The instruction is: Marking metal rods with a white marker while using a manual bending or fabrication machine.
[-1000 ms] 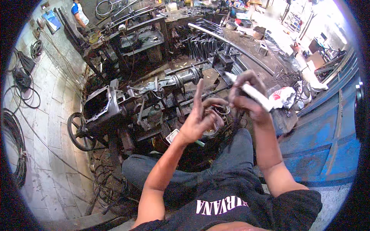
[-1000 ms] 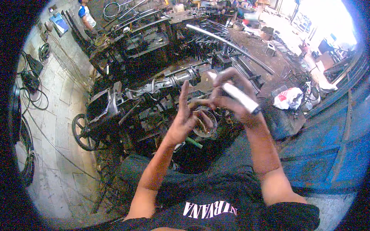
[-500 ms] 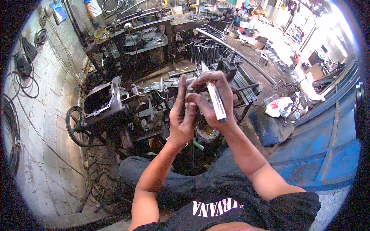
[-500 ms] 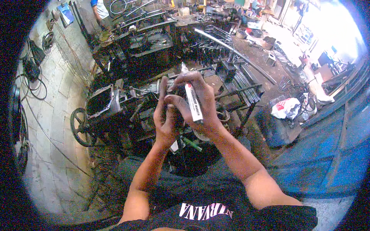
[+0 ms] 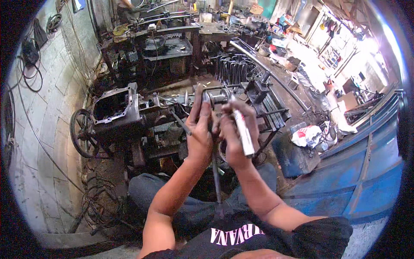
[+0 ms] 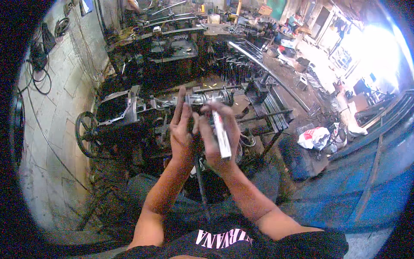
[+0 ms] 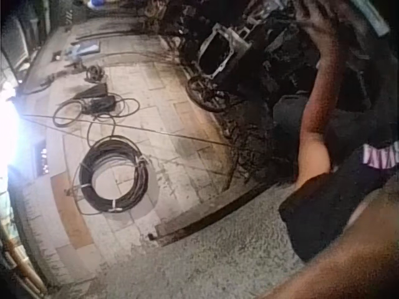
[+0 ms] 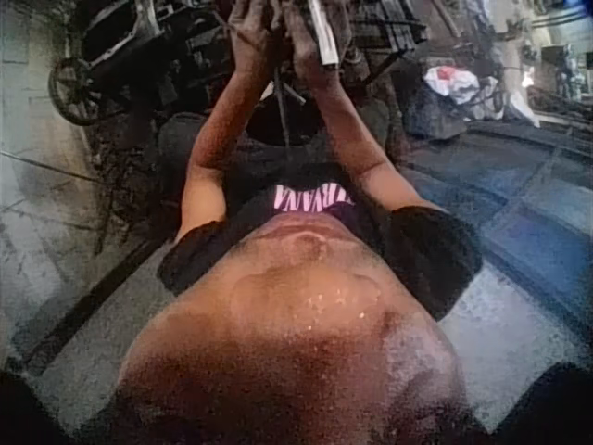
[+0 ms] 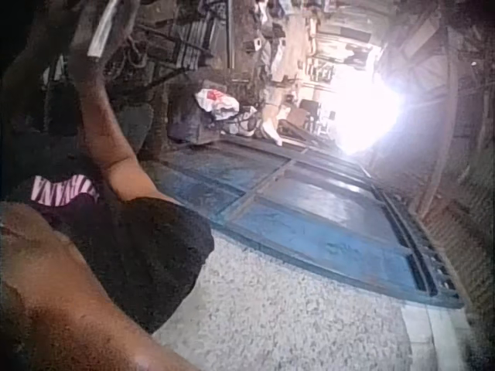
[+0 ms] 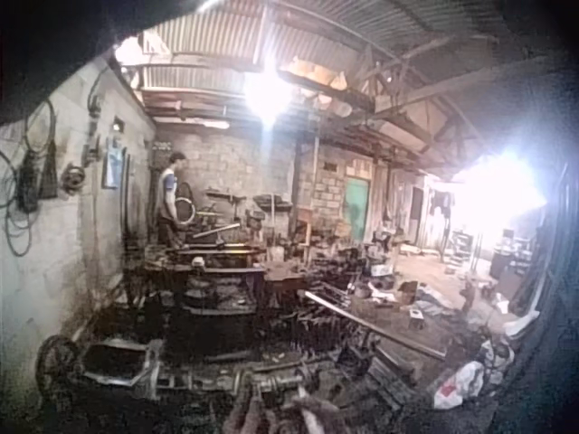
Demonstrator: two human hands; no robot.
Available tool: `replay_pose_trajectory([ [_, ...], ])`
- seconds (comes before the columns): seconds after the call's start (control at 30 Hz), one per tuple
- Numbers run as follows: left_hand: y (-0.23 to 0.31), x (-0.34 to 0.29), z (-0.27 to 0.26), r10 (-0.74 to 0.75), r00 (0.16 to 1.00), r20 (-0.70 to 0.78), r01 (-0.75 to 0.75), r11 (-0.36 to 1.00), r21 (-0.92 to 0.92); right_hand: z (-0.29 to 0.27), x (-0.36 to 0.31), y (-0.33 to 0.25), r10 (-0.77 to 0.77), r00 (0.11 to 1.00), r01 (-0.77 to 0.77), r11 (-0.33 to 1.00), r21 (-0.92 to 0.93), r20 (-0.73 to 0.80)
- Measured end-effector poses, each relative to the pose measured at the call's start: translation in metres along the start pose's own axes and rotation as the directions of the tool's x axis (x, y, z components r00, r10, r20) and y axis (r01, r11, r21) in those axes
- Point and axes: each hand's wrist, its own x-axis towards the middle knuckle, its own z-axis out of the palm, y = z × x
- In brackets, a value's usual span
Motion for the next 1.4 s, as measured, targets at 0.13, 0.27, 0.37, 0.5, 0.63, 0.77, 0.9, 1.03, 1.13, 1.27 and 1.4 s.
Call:
replay_pose_trajectory([
  [0.13, -0.016, -0.002, -0.009, 0.061, 0.997, -0.057, -0.056, 0.995, 0.08, -0.011, -0.024, -0.003, 0.237, 0.963, -0.235, 0.971, -0.034, 0.126],
  [0.27, -0.028, -0.008, -0.007, 0.088, 0.996, -0.028, -0.086, 0.995, 0.053, -0.026, -0.037, 0.0, 0.183, 0.976, -0.15, 0.959, -0.241, 0.12],
  [0.37, -0.028, -0.011, -0.007, 0.125, 0.991, -0.043, -0.121, 0.988, 0.094, -0.03, -0.047, 0.0, 0.172, 0.976, -0.135, 0.958, -0.251, 0.133],
  [0.5, -0.022, -0.012, -0.009, 0.216, 0.972, -0.089, -0.198, 0.964, 0.176, -0.025, -0.053, 0.003, 0.203, 0.971, -0.176, 0.964, -0.202, 0.126],
  [0.63, -0.015, -0.014, -0.012, 0.258, 0.965, -0.048, -0.243, 0.946, 0.213, -0.02, -0.053, -0.001, 0.144, 0.966, -0.101, 0.974, -0.202, 0.214],
  [0.77, -0.009, -0.018, -0.017, 0.21, 0.978, -0.011, -0.203, 0.958, 0.201, -0.014, -0.055, -0.005, 0.097, 0.975, -0.045, 0.966, -0.253, 0.198],
  [0.9, -0.007, -0.015, -0.02, 0.22, 0.955, 0.197, -0.248, 0.96, 0.13, -0.006, -0.059, -0.003, 0.025, 0.995, 0.008, 0.948, -0.318, 0.1],
  [1.03, -0.008, -0.013, -0.022, 0.16, 0.9, 0.405, -0.218, 0.971, 0.099, -0.005, -0.061, -0.003, 0.107, 0.994, -0.105, 0.973, -0.204, -0.001],
  [1.13, -0.01, -0.018, -0.018, 0.144, 0.917, 0.372, -0.189, 0.978, 0.085, -0.01, -0.057, -0.004, 0.05, 0.998, -0.034, 0.945, -0.325, 0.042],
  [1.27, -0.01, -0.02, -0.015, 0.143, 0.948, 0.283, -0.189, 0.972, 0.14, -0.01, -0.053, -0.007, 0.014, 0.998, 0.011, 0.932, -0.362, 0.067],
  [1.4, -0.009, -0.019, -0.015, 0.174, 0.951, 0.255, -0.228, 0.953, 0.2, -0.006, -0.052, -0.012, -0.011, 0.999, 0.028, 0.933, -0.36, 0.051],
])
